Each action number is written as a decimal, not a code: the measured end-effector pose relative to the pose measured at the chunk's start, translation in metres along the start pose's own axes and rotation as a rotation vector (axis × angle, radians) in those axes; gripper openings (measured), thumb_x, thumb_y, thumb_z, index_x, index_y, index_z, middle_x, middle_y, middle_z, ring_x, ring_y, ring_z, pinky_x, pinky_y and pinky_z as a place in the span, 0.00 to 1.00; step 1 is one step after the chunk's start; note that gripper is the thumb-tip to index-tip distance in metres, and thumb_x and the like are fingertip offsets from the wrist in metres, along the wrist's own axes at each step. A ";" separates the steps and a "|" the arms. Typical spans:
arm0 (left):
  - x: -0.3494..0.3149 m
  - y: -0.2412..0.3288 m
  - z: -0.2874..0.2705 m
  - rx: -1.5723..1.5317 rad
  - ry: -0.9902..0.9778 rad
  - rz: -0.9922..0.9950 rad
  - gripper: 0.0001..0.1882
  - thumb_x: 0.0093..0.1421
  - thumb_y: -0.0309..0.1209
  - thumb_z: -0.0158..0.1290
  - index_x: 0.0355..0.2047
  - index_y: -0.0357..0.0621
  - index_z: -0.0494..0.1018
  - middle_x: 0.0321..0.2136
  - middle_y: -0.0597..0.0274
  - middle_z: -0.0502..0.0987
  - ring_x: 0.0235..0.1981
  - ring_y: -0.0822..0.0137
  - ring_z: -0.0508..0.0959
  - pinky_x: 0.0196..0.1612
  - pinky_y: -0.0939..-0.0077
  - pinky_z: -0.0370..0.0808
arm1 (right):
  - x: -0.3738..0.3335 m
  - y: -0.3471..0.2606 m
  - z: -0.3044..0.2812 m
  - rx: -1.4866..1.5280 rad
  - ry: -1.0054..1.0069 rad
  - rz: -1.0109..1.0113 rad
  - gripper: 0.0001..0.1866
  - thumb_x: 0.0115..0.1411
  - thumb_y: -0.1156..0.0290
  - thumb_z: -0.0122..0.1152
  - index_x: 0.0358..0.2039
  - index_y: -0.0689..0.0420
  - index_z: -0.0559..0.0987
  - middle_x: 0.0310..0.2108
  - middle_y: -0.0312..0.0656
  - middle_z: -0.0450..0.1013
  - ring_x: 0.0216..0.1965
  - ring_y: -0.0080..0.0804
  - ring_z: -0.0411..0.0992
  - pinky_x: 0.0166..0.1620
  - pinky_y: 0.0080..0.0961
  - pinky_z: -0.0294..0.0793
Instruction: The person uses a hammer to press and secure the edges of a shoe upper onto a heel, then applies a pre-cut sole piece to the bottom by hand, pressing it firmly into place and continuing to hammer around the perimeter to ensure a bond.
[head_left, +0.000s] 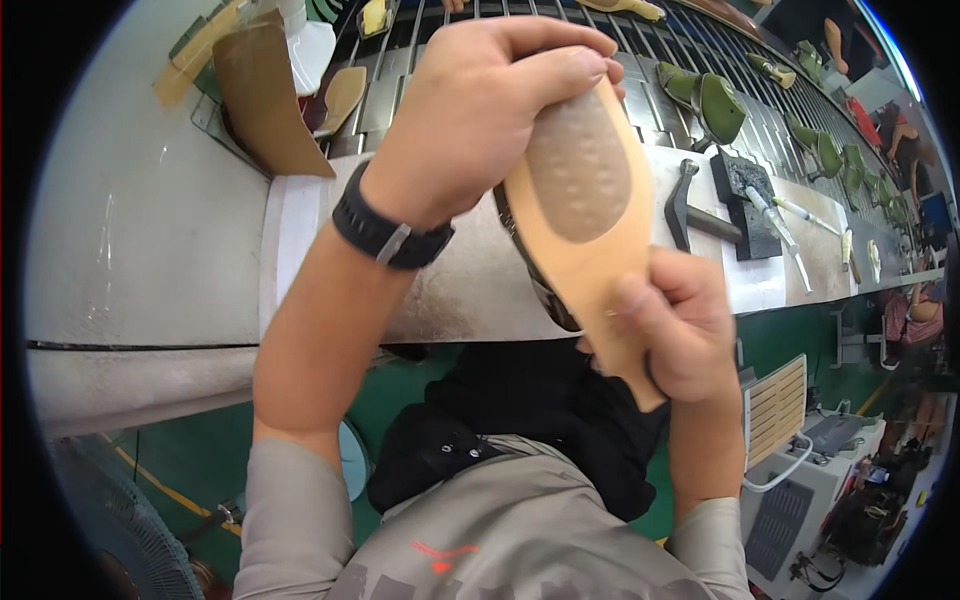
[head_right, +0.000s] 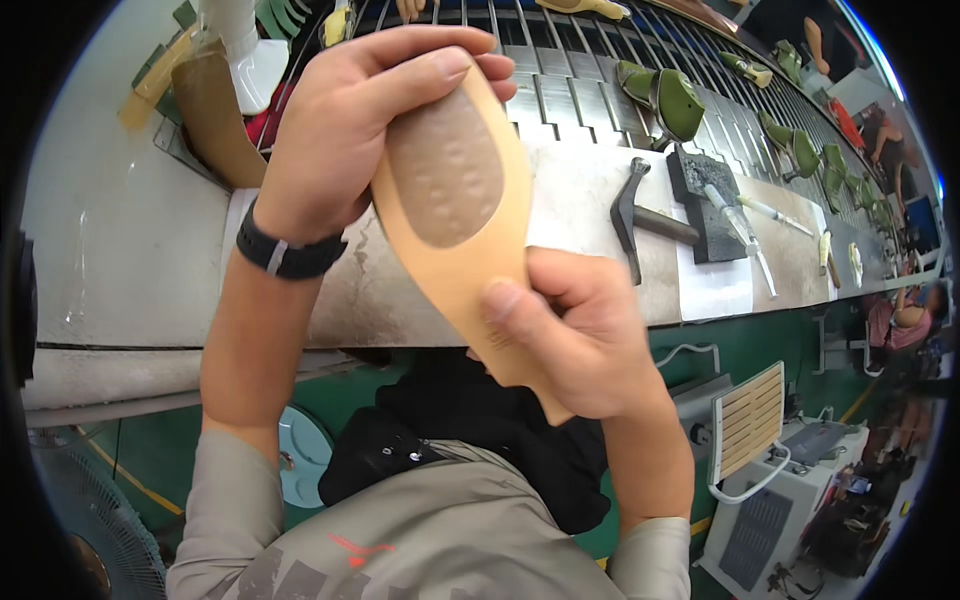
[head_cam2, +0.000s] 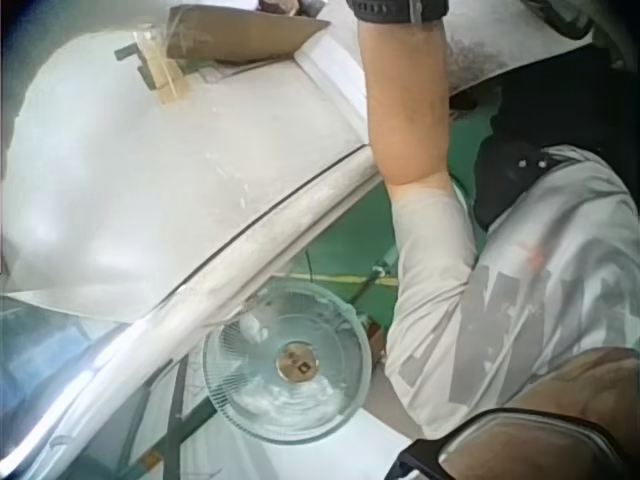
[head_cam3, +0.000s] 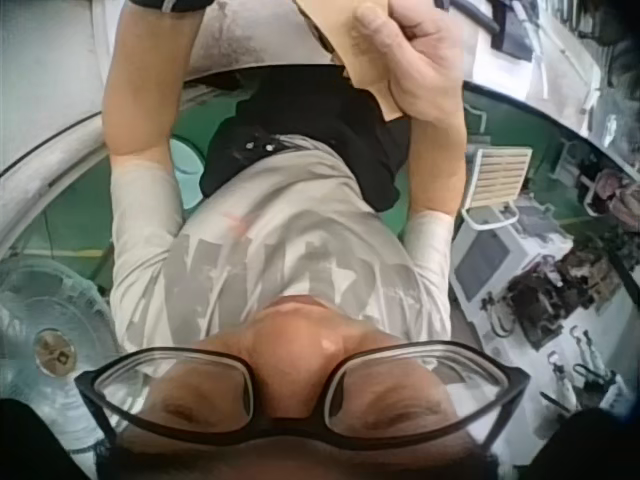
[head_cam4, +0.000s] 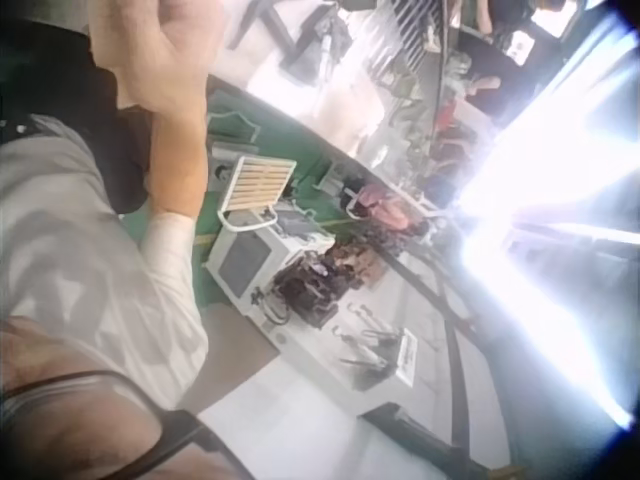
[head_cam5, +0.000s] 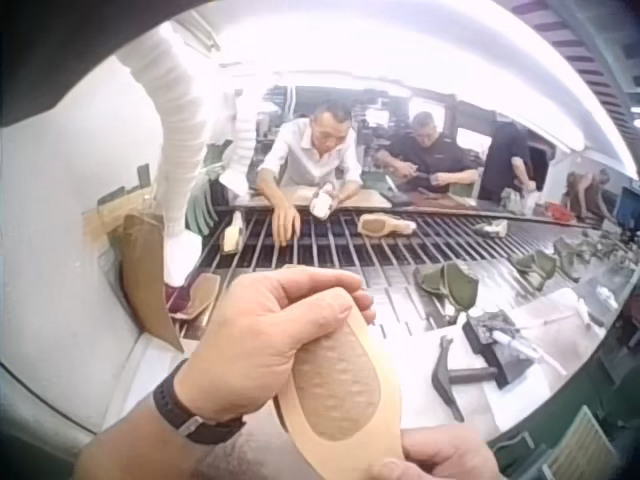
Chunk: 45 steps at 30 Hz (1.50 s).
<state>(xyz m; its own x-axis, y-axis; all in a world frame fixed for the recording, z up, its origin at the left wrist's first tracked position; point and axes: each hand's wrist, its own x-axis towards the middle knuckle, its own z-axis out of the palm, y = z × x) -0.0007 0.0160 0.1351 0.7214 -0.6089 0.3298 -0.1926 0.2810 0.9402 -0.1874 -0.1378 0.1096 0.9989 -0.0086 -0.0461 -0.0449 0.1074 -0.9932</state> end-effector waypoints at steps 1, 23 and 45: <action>0.004 0.006 0.006 0.031 -0.050 0.001 0.19 0.74 0.29 0.52 0.58 0.28 0.76 0.53 0.44 0.83 0.57 0.55 0.84 0.60 0.65 0.81 | -0.002 -0.005 0.001 -0.008 -0.004 0.010 0.17 0.75 0.64 0.60 0.41 0.70 0.83 0.27 0.40 0.80 0.25 0.19 0.76 0.26 0.18 0.73; 0.006 0.001 0.011 -0.039 -0.278 0.021 0.21 0.75 0.32 0.50 0.60 0.29 0.76 0.60 0.39 0.78 0.62 0.55 0.79 0.65 0.64 0.77 | 0.027 0.002 -0.024 -0.563 0.362 -0.471 0.23 0.61 0.68 0.74 0.52 0.67 0.78 0.41 0.40 0.81 0.40 0.22 0.77 0.42 0.21 0.75; -0.010 -0.112 0.000 0.110 -0.099 0.000 0.54 0.73 0.72 0.20 0.32 0.34 0.80 0.32 0.52 0.83 0.37 0.63 0.82 0.48 0.71 0.78 | -0.067 0.115 -0.022 0.125 0.337 0.175 0.27 0.61 0.73 0.76 0.58 0.67 0.76 0.41 0.40 0.81 0.38 0.27 0.80 0.41 0.26 0.81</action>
<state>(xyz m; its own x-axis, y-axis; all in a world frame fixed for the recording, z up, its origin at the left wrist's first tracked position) 0.0139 -0.0090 0.0267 0.6533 -0.6806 0.3315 -0.2684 0.2011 0.9421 -0.2603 -0.1471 -0.0037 0.9151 -0.3028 -0.2663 -0.1912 0.2557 -0.9477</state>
